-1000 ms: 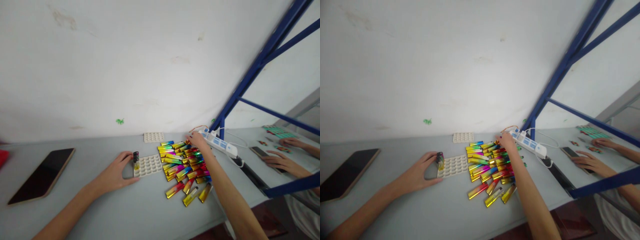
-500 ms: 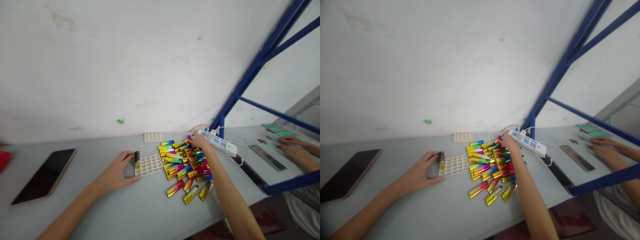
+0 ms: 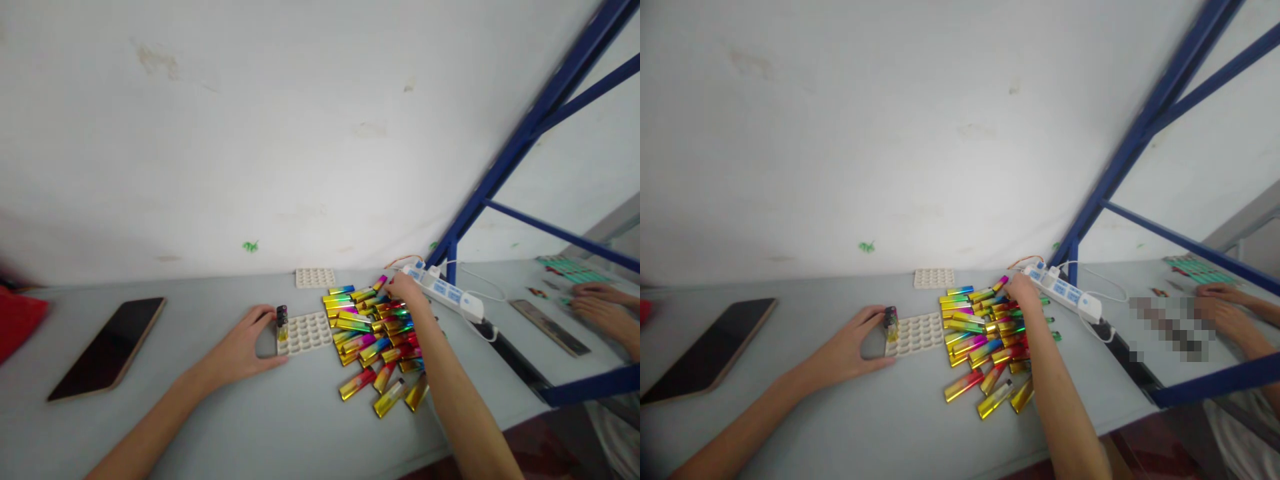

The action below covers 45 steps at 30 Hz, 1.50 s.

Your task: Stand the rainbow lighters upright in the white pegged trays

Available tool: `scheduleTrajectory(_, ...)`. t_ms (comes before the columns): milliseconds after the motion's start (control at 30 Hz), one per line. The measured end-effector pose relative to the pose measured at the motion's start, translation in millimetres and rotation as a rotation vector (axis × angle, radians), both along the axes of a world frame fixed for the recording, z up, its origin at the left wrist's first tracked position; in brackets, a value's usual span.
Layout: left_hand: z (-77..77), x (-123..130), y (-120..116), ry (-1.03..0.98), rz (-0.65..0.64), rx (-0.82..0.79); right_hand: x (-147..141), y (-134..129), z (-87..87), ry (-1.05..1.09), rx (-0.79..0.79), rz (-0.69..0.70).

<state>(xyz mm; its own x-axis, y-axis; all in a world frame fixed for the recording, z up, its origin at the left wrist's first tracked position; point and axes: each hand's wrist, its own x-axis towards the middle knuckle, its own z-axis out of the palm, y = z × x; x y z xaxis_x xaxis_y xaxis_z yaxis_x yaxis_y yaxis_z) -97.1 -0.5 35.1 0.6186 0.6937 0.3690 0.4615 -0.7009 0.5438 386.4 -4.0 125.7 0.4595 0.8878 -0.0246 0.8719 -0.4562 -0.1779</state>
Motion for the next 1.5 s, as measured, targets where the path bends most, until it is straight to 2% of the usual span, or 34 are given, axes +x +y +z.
scheduleTrajectory(100, 0.7, 0, 0, -0.006, -0.010, 0.007, 3, 3, 7.0, 0.096, 0.091, -0.040)
scheduleTrajectory(200, 0.4, -1, -1, -0.011, -0.006, 0.012, 4, -1, 14.6, 0.203, 0.220, -0.010)
scheduleTrajectory(267, 1.1, -1, -2, -0.006, -0.002, 0.004, -4, -10, 14.4, 0.447, 0.342, 0.078)
scheduleTrajectory(333, 3.0, -1, -4, 0.000, 0.003, -0.012, -24, -22, 10.0, 0.866, 0.469, 0.213)
scheduleTrajectory(400, 5.6, -1, -6, 0.006, 0.003, -0.027, -54, -34, 4.5, 1.232, 0.498, 0.333)
scheduleTrajectory(467, 8.3, 0, -7, 0.011, 0.000, -0.038, -90, -44, 0.4, 1.406, 0.412, 0.381)
scheduleTrajectory(533, 10.5, 0, -8, 0.017, 0.000, -0.043, -125, -50, -2.6, 1.476, 0.328, 0.337)
scheduleTrajectory(633, 12.8, 2, -10, 0.030, -0.001, -0.038, -163, -56, -9.1, 1.425, 0.274, 0.305)
scheduleTrajectory(733, 14.5, 3, -11, 0.049, 0.004, -0.025, -179, -63, -19.8, 1.267, 0.340, 0.344)
scheduleTrajectory(900, 16.4, 3, -13, 0.082, 0.015, -0.025, -182, -74, -33.2, 0.959, 0.433, 0.438)
scheduleTrajectory(1000, 15.8, 2, -12, 0.091, 0.015, -0.021, -183, -77, -35.3, 0.893, 0.450, 0.498)
scheduleTrajectory(1233, 15.8, 2, -13, 0.096, 0.003, -0.011, -181, -79, -35.8, 0.767, 0.519, 0.529)
scheduleTrajectory(1433, 17.9, 5, -15, 0.104, 0.004, -0.014, -178, -82, -42.7, 0.573, 0.622, 0.743)
scheduleTrajectory(1500, 18.0, 6, -15, 0.102, 0.004, -0.019, -178, -82, -46.1, 0.498, 0.606, 0.797)
